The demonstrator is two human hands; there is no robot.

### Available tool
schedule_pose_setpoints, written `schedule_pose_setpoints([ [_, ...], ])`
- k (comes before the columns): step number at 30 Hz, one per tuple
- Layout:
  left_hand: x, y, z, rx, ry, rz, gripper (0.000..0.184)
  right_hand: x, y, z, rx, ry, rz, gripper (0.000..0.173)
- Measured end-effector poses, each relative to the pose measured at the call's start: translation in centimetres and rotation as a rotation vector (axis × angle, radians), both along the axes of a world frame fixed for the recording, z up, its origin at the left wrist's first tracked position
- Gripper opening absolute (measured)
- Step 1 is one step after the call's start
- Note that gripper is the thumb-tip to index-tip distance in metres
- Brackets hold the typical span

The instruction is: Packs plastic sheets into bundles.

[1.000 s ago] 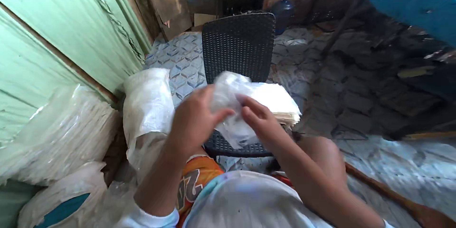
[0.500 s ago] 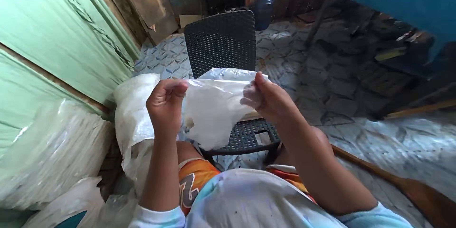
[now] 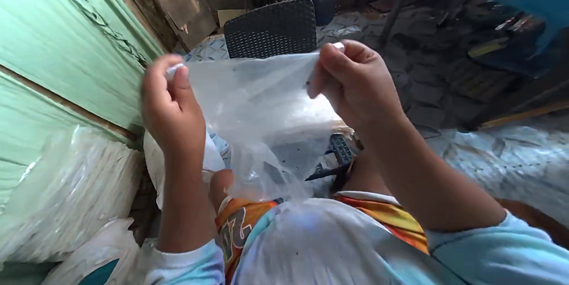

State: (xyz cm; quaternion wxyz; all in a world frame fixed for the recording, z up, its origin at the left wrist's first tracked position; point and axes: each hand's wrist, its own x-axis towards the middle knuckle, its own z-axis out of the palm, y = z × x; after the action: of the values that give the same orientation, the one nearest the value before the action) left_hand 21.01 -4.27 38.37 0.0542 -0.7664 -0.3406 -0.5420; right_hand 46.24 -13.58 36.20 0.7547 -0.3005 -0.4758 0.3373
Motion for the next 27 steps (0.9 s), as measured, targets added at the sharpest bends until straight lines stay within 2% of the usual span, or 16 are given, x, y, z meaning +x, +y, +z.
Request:
schedule_pose_setpoints([
  [2, -0.3, -1.4, 2.6, -0.03, 0.276, -0.094, 0.073, -0.7, 0.5, 0.7, 0.068, -0.224, -0.002, 0.012],
  [3, 0.3, -2.2, 3.7, -0.004, 0.406, -0.144, 0.076, -0.9, 0.7, 1.1, 0.116, -0.275, 0.058, 0.015],
  [5, 1.4, -3.1, 5.2, 0.109, 0.561, -0.165, 0.048, -1.1, 1.1, 1.5, 0.242, -0.232, 0.281, 0.033],
  [7, 1.4, -3.0, 7.0, 0.253, 0.518, -0.122, 0.036, -0.5, 1.3, -0.3, 0.213, -0.231, 0.558, 0.057],
  [8, 1.0, -2.4, 7.9, 0.341, 0.436, -0.069, 0.034, -0.5, 1.1, -2.9, 0.042, -0.278, 0.64, 0.056],
  [10, -0.3, 0.4, 9.7, 0.48, 0.293, 0.04, 0.037, -0.5, 2.0, -11.6, -0.307, -0.632, 0.772, 0.042],
  [11, -0.8, 2.0, 10.3, 0.489, 0.285, 0.081, 0.041, -0.8, 2.4, -15.9, -0.387, -0.778, 0.86, 0.047],
  [13, -1.4, 4.9, 10.1, 0.422, 0.365, 0.136, 0.05, -1.5, 1.6, -18.2, -0.574, -0.925, 0.918, 0.052],
  [15, -3.2, 7.9, 8.6, 0.216, 0.388, 0.228, 0.06, 0.4, -0.1, -16.8, -0.66, -0.735, 0.843, 0.055],
  [17, -6.2, 10.4, 6.8, -0.026, 0.319, 0.331, 0.064, 3.4, -0.9, -14.9, -0.518, -0.549, 0.667, 0.061],
  [18, -7.7, 11.6, 5.7, -0.121, 0.269, 0.38, 0.064, 5.1, -0.9, -13.9, -0.424, -0.589, 0.521, 0.056],
  [21, -10.8, 14.4, 1.7, -0.416, 0.161, 0.474, 0.063, 8.0, -1.0, -10.3, -0.297, -0.966, 0.122, 0.033],
  [22, -10.8, 15.0, 0.3, -0.538, 0.181, 0.493, 0.061, 7.7, -0.8, -9.5, -0.31, -0.954, 0.042, 0.027],
  [24, -9.4, 15.3, -2.5, -0.726, 0.241, 0.426, 0.074, 6.5, 0.3, -8.6, -0.342, -0.625, -0.044, 0.014],
  [25, -7.8, 14.5, -3.5, -0.747, 0.253, 0.311, 0.088, 5.8, 1.1, -7.9, -0.416, -0.363, -0.043, 0.012],
  [27, -3.9, 10.0, -4.5, -0.707, 0.247, -0.085, 0.105, 4.8, 2.9, -5.9, -0.615, 0.153, -0.023, 0.017],
])
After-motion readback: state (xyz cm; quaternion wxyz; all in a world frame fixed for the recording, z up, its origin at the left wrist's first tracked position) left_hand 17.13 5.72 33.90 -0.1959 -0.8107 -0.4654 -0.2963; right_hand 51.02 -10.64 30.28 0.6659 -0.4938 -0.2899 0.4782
